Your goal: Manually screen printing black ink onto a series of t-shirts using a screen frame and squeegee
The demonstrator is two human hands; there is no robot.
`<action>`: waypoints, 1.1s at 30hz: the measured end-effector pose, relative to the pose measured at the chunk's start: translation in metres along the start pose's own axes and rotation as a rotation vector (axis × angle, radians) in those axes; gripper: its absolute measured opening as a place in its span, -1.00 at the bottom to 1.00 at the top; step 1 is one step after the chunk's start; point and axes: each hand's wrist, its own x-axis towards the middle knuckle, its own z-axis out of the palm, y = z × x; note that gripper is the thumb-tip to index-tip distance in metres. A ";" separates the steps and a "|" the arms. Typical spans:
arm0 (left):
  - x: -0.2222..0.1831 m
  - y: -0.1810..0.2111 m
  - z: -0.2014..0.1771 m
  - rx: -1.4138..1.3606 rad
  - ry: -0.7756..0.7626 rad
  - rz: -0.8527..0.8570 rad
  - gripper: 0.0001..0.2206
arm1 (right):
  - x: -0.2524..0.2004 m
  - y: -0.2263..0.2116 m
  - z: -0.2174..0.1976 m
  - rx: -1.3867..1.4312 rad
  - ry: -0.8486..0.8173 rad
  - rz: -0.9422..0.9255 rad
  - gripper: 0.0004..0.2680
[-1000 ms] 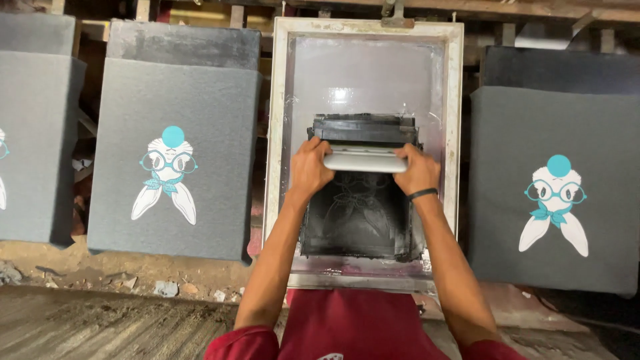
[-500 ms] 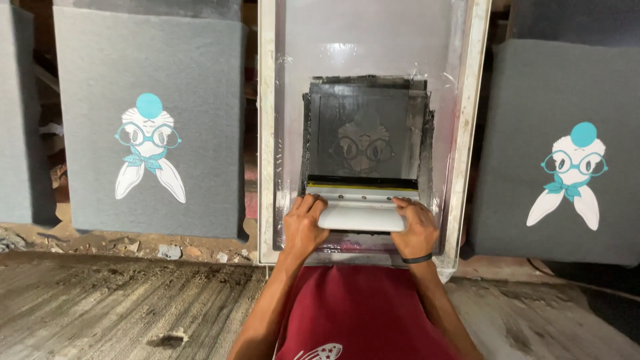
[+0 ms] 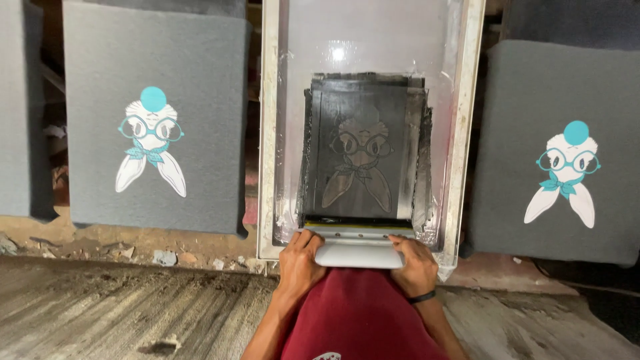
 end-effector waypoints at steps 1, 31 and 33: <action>0.007 0.006 -0.012 -0.028 -0.105 -0.032 -0.76 | 0.003 0.007 -0.006 0.015 -0.206 0.055 -0.86; 0.108 -0.004 -0.001 -0.005 -0.088 -0.107 -0.75 | 0.104 -0.011 0.013 -0.139 -0.231 0.194 -0.84; 0.076 -0.009 0.007 -0.016 -0.095 -0.097 -0.75 | 0.075 -0.013 0.012 -0.125 -0.231 0.197 -0.84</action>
